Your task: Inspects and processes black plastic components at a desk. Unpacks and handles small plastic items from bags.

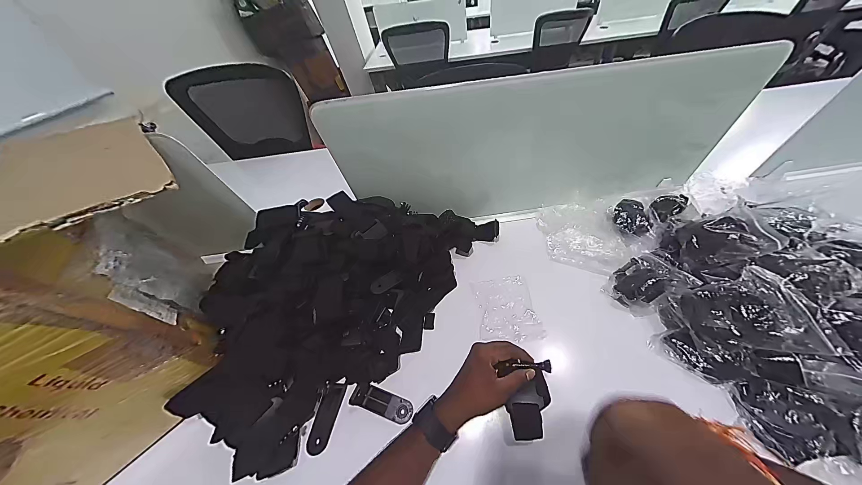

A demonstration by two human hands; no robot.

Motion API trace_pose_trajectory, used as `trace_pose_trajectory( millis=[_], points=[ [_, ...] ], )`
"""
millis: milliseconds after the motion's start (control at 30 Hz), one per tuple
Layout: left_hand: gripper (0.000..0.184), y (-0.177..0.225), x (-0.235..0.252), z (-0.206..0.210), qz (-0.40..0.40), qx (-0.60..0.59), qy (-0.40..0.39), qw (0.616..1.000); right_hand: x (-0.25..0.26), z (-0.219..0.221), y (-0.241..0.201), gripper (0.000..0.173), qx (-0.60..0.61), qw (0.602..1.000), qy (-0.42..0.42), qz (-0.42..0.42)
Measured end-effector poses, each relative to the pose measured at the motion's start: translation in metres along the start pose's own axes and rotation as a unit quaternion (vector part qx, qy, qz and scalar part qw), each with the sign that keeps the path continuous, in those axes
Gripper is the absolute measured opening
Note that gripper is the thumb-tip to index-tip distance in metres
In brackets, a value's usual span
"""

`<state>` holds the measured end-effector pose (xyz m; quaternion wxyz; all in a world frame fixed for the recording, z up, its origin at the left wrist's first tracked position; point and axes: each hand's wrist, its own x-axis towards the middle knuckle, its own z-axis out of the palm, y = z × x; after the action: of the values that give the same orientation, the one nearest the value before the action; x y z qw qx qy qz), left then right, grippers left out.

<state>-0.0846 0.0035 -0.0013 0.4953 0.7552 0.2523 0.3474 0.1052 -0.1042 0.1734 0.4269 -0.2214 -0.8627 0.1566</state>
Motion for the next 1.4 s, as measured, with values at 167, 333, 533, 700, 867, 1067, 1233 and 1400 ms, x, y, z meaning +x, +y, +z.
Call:
trace_pose_trajectory(
  millis=[167,333,533,700,867,1067,1233,1400],
  points=[
    [0.016,0.002,-0.003,0.004,-0.043,-0.051,0.028,0.997,-0.061,0.04,0.113,0.045,-0.185,0.949,-0.088,0.241],
    [0.017,0.001,-0.003,0.007,-0.079,-0.033,0.044,0.995,-0.093,0.046,0.145,0.039,-0.097,0.945,-0.127,0.286],
    [0.015,-0.001,-0.001,0.008,-0.072,-0.009,0.069,0.995,-0.107,0.052,0.163,0.039,0.12,0.956,-0.024,0.266],
    [0.014,-0.002,-0.002,0.01,-0.066,-0.007,0.071,0.995,-0.108,0.054,0.162,0.034,-0.004,0.971,-0.049,0.235],
    [0.014,-0.002,-0.002,0.011,-0.054,0.004,0.076,0.996,-0.109,0.055,0.166,0.024,0.158,0.957,-0.044,0.238],
    [0.014,-0.002,-0.002,0.011,-0.051,0.008,0.076,0.996,-0.107,0.052,0.162,0.033,0.058,0.97,-0.06,0.228],
    [0.014,0.001,-0.003,0.011,-0.071,-0.002,0.078,0.994,-0.107,0.054,0.165,0.015,0.091,0.973,-0.023,0.212],
    [0.013,0.002,-0.003,0.01,-0.081,-0.014,0.077,0.994,-0.107,0.046,0.17,0.013,0.129,0.972,-0.01,0.197]
  ],
)
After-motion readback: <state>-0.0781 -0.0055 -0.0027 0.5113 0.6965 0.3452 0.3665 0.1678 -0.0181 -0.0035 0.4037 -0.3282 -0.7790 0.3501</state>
